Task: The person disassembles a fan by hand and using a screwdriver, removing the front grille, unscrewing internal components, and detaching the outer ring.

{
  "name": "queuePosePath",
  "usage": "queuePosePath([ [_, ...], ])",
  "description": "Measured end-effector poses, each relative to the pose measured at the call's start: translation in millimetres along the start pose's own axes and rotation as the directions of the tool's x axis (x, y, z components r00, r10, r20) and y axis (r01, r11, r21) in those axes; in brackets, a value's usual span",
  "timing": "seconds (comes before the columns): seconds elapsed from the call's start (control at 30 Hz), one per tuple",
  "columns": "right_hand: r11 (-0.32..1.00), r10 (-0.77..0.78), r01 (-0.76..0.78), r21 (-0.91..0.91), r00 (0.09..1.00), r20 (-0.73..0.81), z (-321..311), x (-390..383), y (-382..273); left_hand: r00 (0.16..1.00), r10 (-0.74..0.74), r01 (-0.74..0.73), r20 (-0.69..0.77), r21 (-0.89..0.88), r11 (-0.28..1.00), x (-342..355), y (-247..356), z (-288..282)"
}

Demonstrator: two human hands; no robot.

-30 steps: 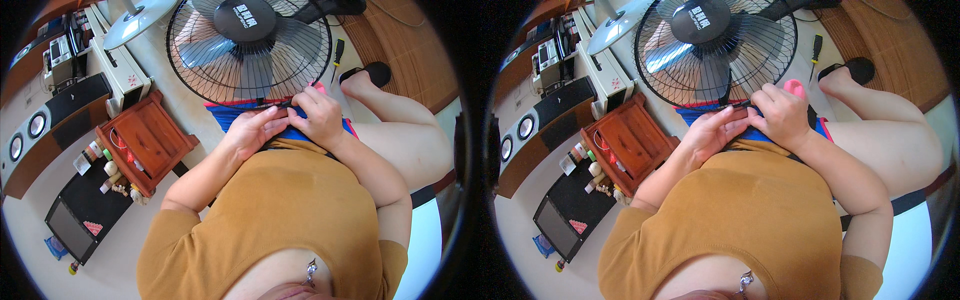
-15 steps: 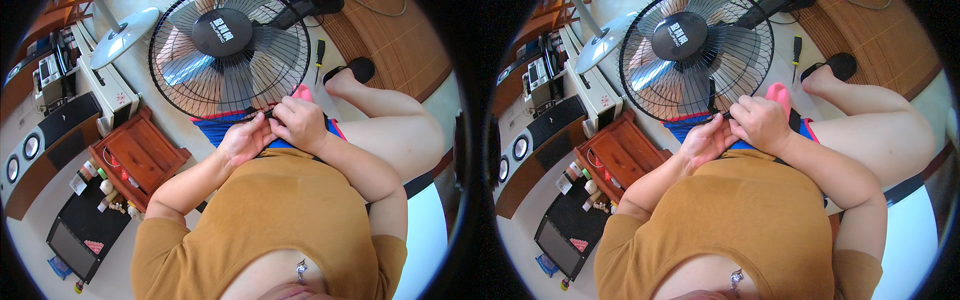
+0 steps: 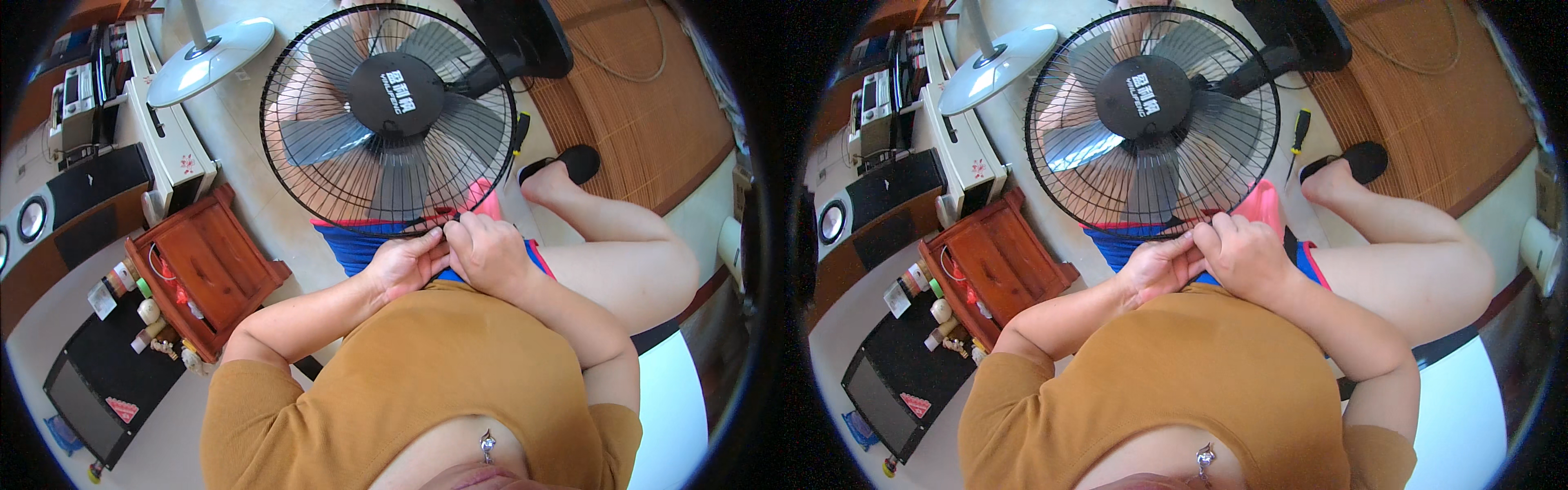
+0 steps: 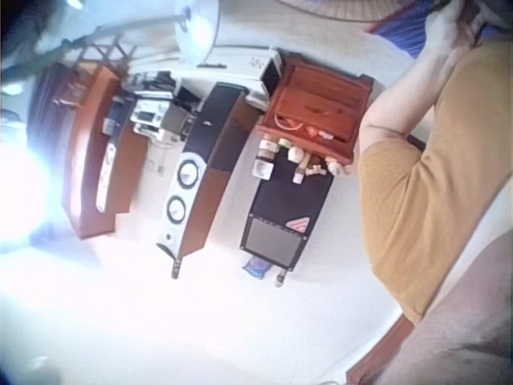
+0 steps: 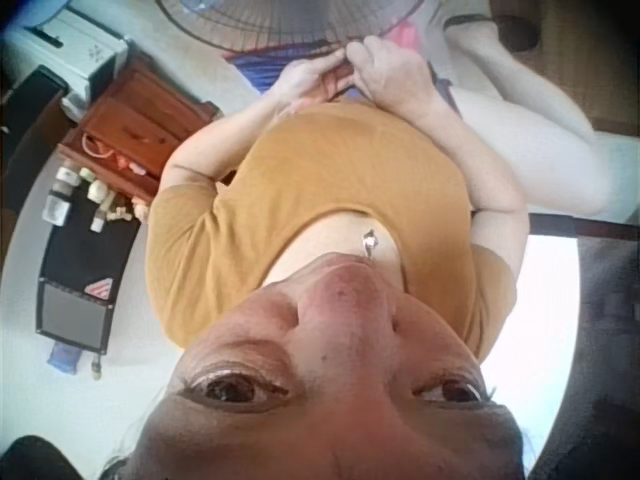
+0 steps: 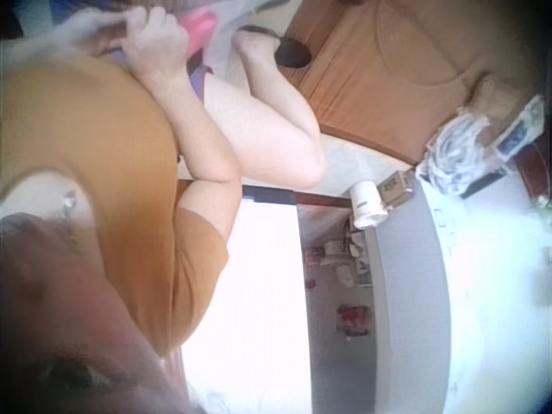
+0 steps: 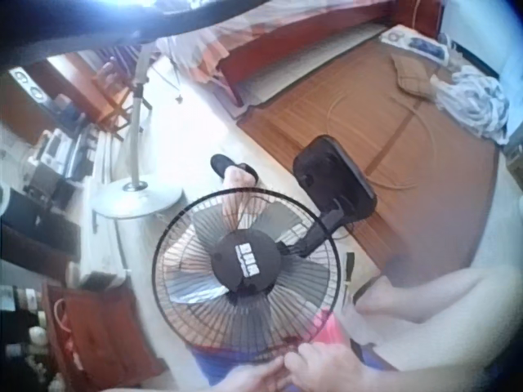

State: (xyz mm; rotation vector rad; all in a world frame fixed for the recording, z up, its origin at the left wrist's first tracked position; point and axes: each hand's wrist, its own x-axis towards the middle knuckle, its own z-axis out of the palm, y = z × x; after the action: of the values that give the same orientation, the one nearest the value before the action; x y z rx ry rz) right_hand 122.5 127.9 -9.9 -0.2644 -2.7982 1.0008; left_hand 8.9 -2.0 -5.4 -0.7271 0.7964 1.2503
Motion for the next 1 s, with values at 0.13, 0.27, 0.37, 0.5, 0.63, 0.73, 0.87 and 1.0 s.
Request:
queuePosePath([
  [0.13,0.994,-0.034,0.042,-0.103,0.996,0.083,-5.4,4.2,-5.0,0.999,0.005,-0.006,-0.038,-0.024,1.0,-1.8,0.0,-0.5],
  [0.27,0.991,-0.017,0.042,-0.13,0.982,0.188,-14.3,9.7,-9.6,0.998,0.018,-0.02,-0.058,-0.037,0.999,-0.5,0.1,-1.2],
  [0.37,0.992,-0.019,0.043,-0.12,0.98,0.197,-14.4,11.1,-6.3,1.0,0.017,-0.019,-0.026,-0.054,0.998,-1.9,0.2,1.3],
  [0.5,0.992,-0.03,0.052,-0.113,0.981,0.19,-11.4,8.6,-5.5,0.999,0.048,-0.048,-0.005,-0.073,0.996,-0.4,-3.6,-2.8],
  [0.63,0.983,-0.057,0.096,-0.155,0.969,0.242,-14.0,11.9,-6.6,0.999,0.014,-0.008,0.051,-0.116,0.993,-0.5,-2.5,-2.3],
  [0.73,0.979,-0.076,0.121,-0.166,0.963,0.257,-13.2,12.7,-8.3,0.999,0.022,-0.018,0.036,-0.096,0.995,-1.3,-2.3,-3.2],
  [0.87,0.982,-0.041,0.093,-0.165,0.954,0.296,-18.5,16.1,-11.8,0.996,0.066,-0.06,0.059,-0.097,0.993,0.2,-4.9,-4.7],
  [1.0,0.994,-0.04,0.07,-0.083,0.946,0.322,-37.8,22.9,-1.0,0.999,0.04,-0.037,0.026,-0.124,0.992,1.0,-3.7,-4.1],
])
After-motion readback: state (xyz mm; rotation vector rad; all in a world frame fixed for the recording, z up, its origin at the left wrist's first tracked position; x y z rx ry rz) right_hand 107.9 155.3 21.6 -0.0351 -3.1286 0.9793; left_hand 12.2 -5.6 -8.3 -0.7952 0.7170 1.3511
